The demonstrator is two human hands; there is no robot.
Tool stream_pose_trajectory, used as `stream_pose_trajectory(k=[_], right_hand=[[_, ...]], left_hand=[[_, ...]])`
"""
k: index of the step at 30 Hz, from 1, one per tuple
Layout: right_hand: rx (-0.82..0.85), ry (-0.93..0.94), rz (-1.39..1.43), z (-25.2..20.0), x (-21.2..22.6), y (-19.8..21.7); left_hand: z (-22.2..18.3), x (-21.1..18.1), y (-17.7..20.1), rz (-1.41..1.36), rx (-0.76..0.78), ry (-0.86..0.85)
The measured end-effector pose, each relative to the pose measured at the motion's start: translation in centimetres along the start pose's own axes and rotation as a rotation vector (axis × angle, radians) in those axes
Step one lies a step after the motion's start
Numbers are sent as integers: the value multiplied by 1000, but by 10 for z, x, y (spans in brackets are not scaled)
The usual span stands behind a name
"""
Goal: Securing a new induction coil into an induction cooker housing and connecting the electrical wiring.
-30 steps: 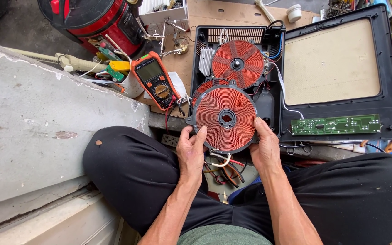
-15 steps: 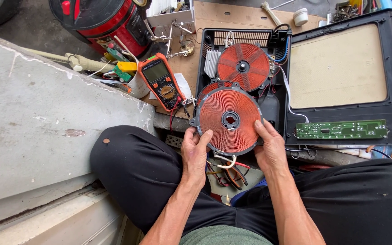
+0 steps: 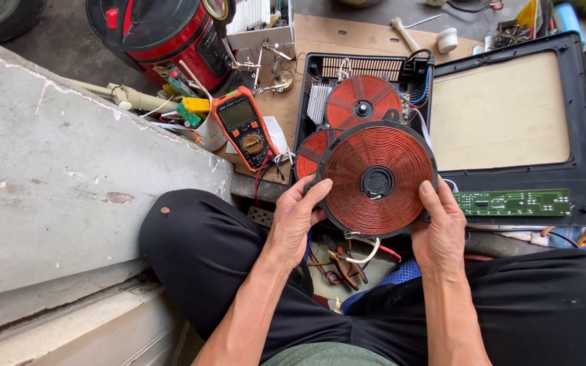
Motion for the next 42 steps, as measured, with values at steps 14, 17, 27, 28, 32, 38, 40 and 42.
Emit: stream_pose_trajectory(k=[14, 17, 27, 28, 32, 38, 40, 42], right_hand=[[-18, -58, 30, -4, -15, 3], [-24, -82, 28, -4, -22, 3], [-73, -142, -4, -3, -35, 5], [-82, -150, -8, -3, -36, 6], [-85, -156, -26, -7, -34, 2], [-83, -152, -35, -5, -36, 4], [-83, -149, -36, -5, -37, 4], [-84, -149, -39, -6, -37, 5]], left_hand=[[15, 7, 9, 29, 55, -42], [15, 9, 13, 26, 31, -25], [10, 7, 14, 181, -20, -58], [9, 7, 15, 189, -37, -52], [8, 9, 15, 210, -49, -50], [6, 7, 14, 259, -80, -55], [4, 6, 14, 250, -98, -49], [5, 8, 16, 251, -103, -51]])
Point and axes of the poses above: each hand's wrist, its own z-axis towards the middle knuckle, its own y-axis out of the back of the hand, x = y × z, the point moved 9 cm from there along z, towards the middle knuckle, and after that the axes turned 2 degrees about -y, right-handed, at the moved point
